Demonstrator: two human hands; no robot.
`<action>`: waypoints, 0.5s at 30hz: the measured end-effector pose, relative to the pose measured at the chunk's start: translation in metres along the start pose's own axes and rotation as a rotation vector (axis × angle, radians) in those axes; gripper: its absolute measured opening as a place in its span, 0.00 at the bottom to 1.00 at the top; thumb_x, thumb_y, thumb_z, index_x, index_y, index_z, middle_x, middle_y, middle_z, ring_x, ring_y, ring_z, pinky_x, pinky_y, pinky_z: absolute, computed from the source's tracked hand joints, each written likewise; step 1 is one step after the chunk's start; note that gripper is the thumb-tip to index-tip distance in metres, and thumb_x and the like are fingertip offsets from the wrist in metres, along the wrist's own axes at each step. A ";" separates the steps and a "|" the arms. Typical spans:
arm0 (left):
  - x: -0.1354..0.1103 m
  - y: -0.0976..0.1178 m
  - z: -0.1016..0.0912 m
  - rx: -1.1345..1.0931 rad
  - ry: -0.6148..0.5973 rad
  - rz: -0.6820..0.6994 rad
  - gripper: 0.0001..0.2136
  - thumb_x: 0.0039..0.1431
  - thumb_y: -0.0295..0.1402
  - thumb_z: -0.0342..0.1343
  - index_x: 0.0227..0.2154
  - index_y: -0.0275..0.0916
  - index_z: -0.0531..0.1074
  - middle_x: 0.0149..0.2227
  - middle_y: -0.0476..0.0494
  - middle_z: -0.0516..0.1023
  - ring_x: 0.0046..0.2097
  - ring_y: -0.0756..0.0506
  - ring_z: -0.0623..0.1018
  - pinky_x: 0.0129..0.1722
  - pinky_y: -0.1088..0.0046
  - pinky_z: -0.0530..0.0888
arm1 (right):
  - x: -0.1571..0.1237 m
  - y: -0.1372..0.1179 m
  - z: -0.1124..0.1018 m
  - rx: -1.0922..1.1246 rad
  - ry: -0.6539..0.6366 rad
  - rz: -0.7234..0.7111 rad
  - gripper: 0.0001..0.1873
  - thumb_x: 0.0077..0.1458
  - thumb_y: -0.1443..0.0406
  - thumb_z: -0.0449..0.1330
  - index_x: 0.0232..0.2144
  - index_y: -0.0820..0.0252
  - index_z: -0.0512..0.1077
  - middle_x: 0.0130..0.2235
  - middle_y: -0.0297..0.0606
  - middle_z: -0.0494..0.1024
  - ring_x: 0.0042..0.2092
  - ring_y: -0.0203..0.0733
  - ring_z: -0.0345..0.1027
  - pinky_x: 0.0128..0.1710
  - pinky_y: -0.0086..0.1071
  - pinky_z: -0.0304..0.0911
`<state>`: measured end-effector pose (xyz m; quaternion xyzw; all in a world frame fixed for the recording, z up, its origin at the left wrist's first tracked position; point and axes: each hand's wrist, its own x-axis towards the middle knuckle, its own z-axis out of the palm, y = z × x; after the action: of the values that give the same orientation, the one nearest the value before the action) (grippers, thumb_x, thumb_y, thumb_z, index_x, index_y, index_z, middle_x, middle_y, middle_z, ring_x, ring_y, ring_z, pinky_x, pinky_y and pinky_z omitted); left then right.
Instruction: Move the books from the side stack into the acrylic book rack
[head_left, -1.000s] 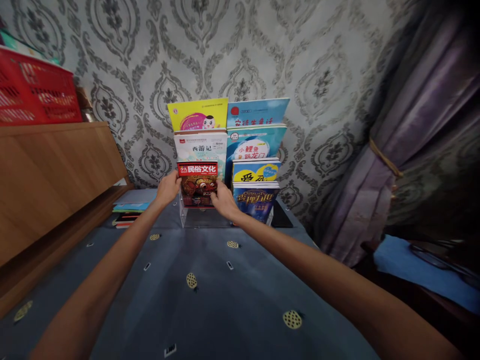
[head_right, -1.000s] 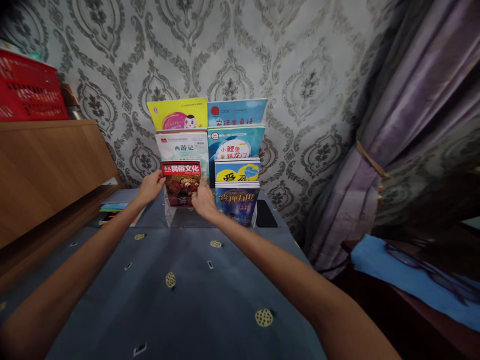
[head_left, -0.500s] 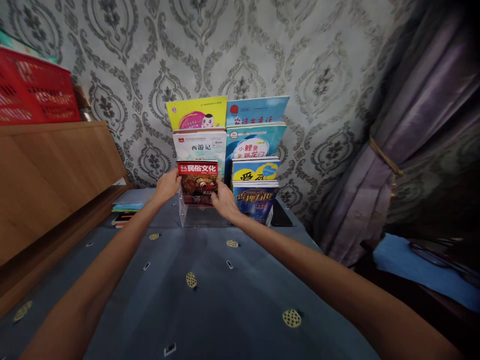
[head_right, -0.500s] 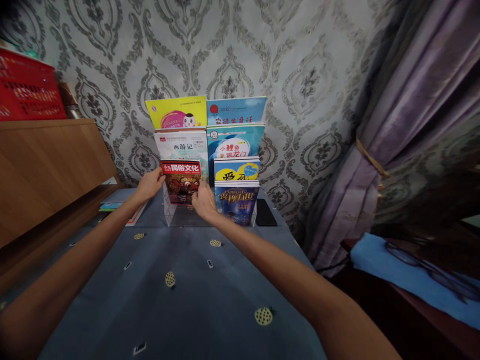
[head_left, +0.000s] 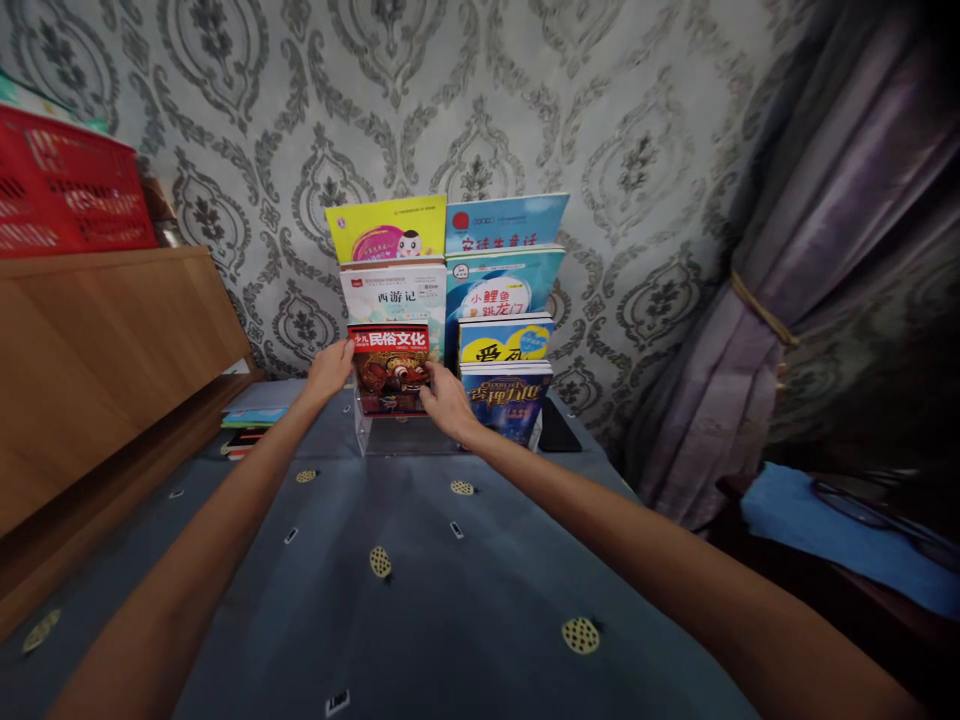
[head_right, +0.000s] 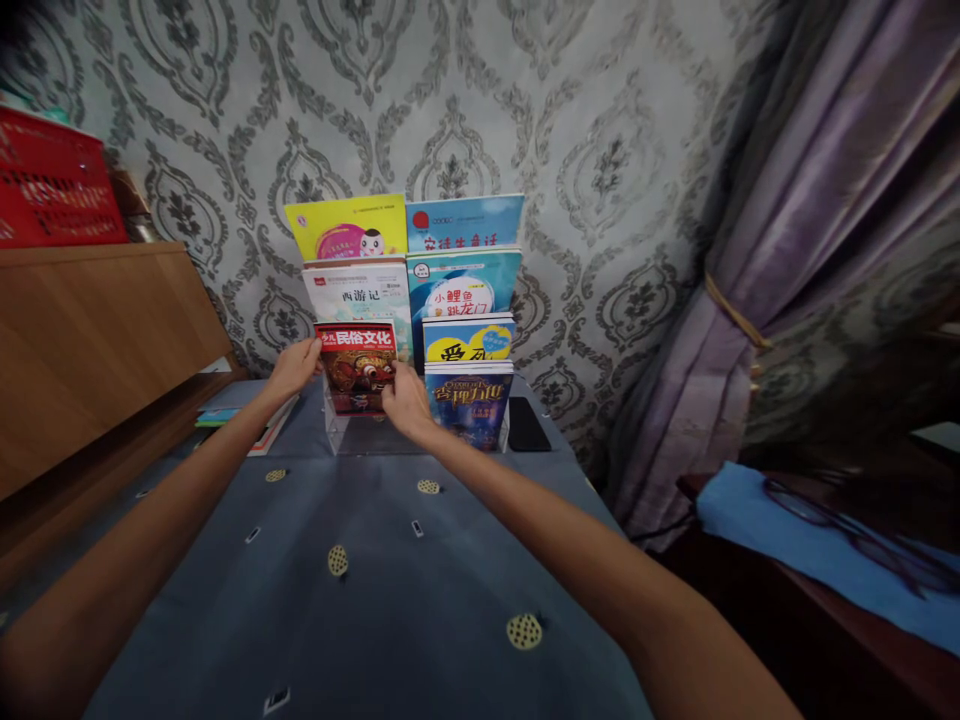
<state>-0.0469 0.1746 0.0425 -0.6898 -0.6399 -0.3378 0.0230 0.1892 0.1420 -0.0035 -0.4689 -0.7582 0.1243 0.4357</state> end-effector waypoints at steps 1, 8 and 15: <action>0.000 -0.001 0.000 -0.002 0.000 0.001 0.21 0.69 0.42 0.36 0.34 0.38 0.72 0.30 0.40 0.79 0.40 0.40 0.79 0.41 0.68 0.71 | 0.000 0.000 0.000 -0.001 -0.006 0.004 0.27 0.55 0.72 0.52 0.58 0.67 0.65 0.55 0.52 0.74 0.57 0.51 0.68 0.60 0.46 0.62; -0.001 -0.004 0.000 -0.001 0.008 0.001 0.21 0.68 0.43 0.37 0.33 0.38 0.73 0.32 0.37 0.80 0.39 0.40 0.79 0.40 0.67 0.72 | -0.005 0.002 0.001 0.026 -0.019 0.016 0.27 0.54 0.72 0.53 0.57 0.66 0.64 0.55 0.51 0.73 0.57 0.52 0.68 0.60 0.47 0.62; -0.006 -0.003 0.003 0.001 0.042 0.005 0.22 0.69 0.44 0.36 0.33 0.38 0.73 0.34 0.37 0.80 0.41 0.40 0.80 0.40 0.68 0.72 | -0.007 0.001 0.004 0.111 -0.015 0.048 0.31 0.52 0.71 0.54 0.60 0.65 0.58 0.54 0.51 0.75 0.54 0.53 0.71 0.56 0.46 0.66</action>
<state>-0.0477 0.1715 0.0357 -0.6843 -0.6378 -0.3516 0.0374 0.1878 0.1372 -0.0105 -0.4610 -0.7419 0.1803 0.4524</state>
